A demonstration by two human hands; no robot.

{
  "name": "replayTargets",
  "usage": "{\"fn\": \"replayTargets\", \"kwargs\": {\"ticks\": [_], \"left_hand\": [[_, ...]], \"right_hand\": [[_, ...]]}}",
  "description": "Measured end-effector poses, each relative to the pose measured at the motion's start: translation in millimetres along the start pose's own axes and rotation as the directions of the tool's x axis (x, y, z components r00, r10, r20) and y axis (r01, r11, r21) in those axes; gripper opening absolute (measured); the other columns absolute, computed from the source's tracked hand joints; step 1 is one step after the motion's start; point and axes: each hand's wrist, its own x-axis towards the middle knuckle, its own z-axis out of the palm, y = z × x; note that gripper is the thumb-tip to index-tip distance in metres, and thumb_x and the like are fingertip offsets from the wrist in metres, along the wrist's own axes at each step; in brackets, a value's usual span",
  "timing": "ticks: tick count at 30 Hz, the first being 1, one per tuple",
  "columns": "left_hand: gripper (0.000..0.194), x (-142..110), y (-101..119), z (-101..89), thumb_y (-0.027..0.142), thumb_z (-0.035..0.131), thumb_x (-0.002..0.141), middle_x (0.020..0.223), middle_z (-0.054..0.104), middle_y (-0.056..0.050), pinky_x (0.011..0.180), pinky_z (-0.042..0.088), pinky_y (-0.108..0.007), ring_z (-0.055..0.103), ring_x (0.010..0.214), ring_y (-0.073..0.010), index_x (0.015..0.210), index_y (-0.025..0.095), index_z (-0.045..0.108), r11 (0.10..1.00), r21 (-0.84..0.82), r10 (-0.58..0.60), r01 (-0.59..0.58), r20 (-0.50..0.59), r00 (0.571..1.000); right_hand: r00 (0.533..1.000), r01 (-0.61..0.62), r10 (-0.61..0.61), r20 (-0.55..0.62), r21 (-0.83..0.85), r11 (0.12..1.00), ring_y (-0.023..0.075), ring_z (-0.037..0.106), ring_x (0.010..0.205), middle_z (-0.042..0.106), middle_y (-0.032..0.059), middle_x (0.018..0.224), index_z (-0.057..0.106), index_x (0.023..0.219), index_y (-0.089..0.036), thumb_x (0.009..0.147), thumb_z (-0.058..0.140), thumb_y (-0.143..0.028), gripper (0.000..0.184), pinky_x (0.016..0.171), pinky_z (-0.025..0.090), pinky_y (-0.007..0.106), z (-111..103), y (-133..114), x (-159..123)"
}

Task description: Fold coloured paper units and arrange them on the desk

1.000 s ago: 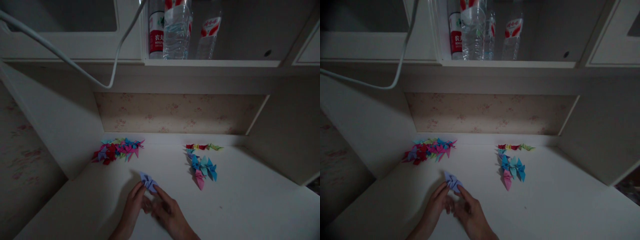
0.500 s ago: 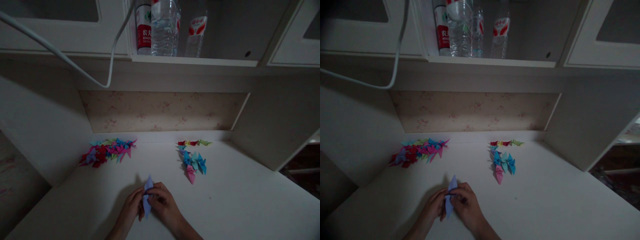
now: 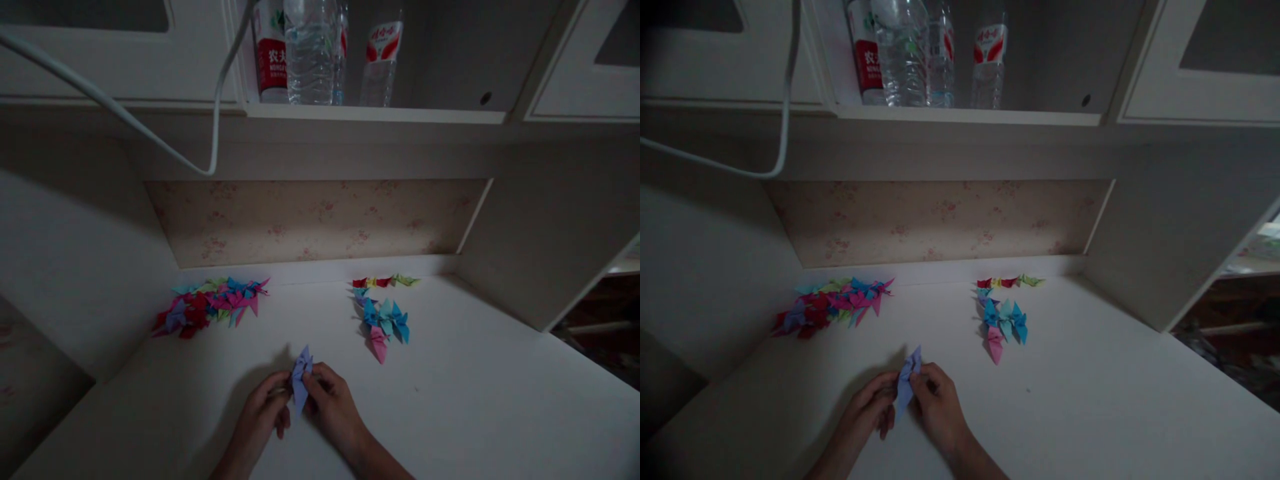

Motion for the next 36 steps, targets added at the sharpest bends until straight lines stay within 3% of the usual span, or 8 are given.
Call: {"fn": "replayTargets", "kwargs": {"ticks": [4,10,15,23,28,36], "left_hand": [[0.041,-2.9,1.9,1.4,0.036,0.063,0.071,0.046,0.055,0.003,0.037,0.036,-0.019,0.048,0.039,-0.0107,0.103,0.010,0.064,0.995,0.093,0.030,-0.030,0.011,1.000],[0.037,-3.6,3.1,-0.5,0.034,0.064,0.071,0.050,0.056,0.003,0.038,0.036,-0.019,0.048,0.041,-0.0099,0.100,0.012,0.066,0.990,0.120,0.069,-0.069,0.000,0.998],[0.035,-3.1,-1.7,-3.7,0.032,0.059,0.076,0.051,0.056,0.003,0.039,0.034,-0.018,0.046,0.041,-0.0092,0.103,0.012,0.065,0.984,0.150,0.094,-0.093,-0.004,0.996],[0.037,-2.0,-2.6,-1.9,0.035,0.062,0.073,0.049,0.054,0.004,0.039,0.032,-0.018,0.044,0.040,-0.0087,0.101,0.011,0.066,0.982,0.171,0.085,-0.086,0.008,0.996],[0.035,-0.3,-6.0,-4.0,0.033,0.061,0.074,0.049,0.053,0.004,0.039,0.033,-0.019,0.044,0.041,-0.0089,0.102,0.012,0.065,0.977,0.192,0.085,-0.088,0.020,0.996],[0.043,-0.7,-6.0,-2.6,0.048,0.059,0.078,0.048,0.049,0.005,0.041,0.032,-0.019,0.043,0.041,-0.0090,0.101,0.012,0.064,0.967,0.235,0.094,-0.101,0.043,0.995]], "right_hand": [[0.998,-0.038,0.034,0.054,0.078,0.996,0.0082,0.040,0.048,0.054,-0.0028,0.061,0.066,0.090,-0.018,0.081,0.061,-0.050,0.034,0.045,0.030,0.021,0.8,-1.9,-0.3],[0.994,0.037,-0.029,0.109,-0.069,0.997,0.0100,0.045,0.056,0.057,-0.0018,0.072,0.066,0.103,-0.022,0.075,0.069,-0.047,0.038,0.051,0.036,0.022,-1.8,-13.6,-3.5],[0.989,0.105,-0.089,0.115,-0.144,0.984,0.0145,0.053,0.071,0.060,0.0017,0.086,0.069,0.091,-0.021,0.076,0.067,-0.047,0.030,0.065,0.042,0.026,-4.3,-14.5,-4.1],[0.995,0.058,-0.045,0.092,-0.151,0.987,0.0150,0.052,0.068,0.056,0.0000,0.075,0.067,0.079,-0.018,0.076,0.065,-0.051,0.033,0.065,0.041,0.027,-6.0,-10.2,-2.3],[0.994,0.052,-0.041,0.103,-0.110,0.993,0.0126,0.047,0.063,0.048,-0.0034,0.067,0.062,0.071,-0.017,0.075,0.068,-0.045,0.029,0.061,0.037,0.024,-5.8,-11.0,-2.4],[0.999,-0.007,0.004,0.036,0.082,0.997,0.0136,0.050,0.063,0.055,-0.0012,0.065,0.064,0.077,-0.017,0.077,0.066,-0.048,0.032,0.061,0.040,0.025,-1.1,-7.1,-1.9]]}}
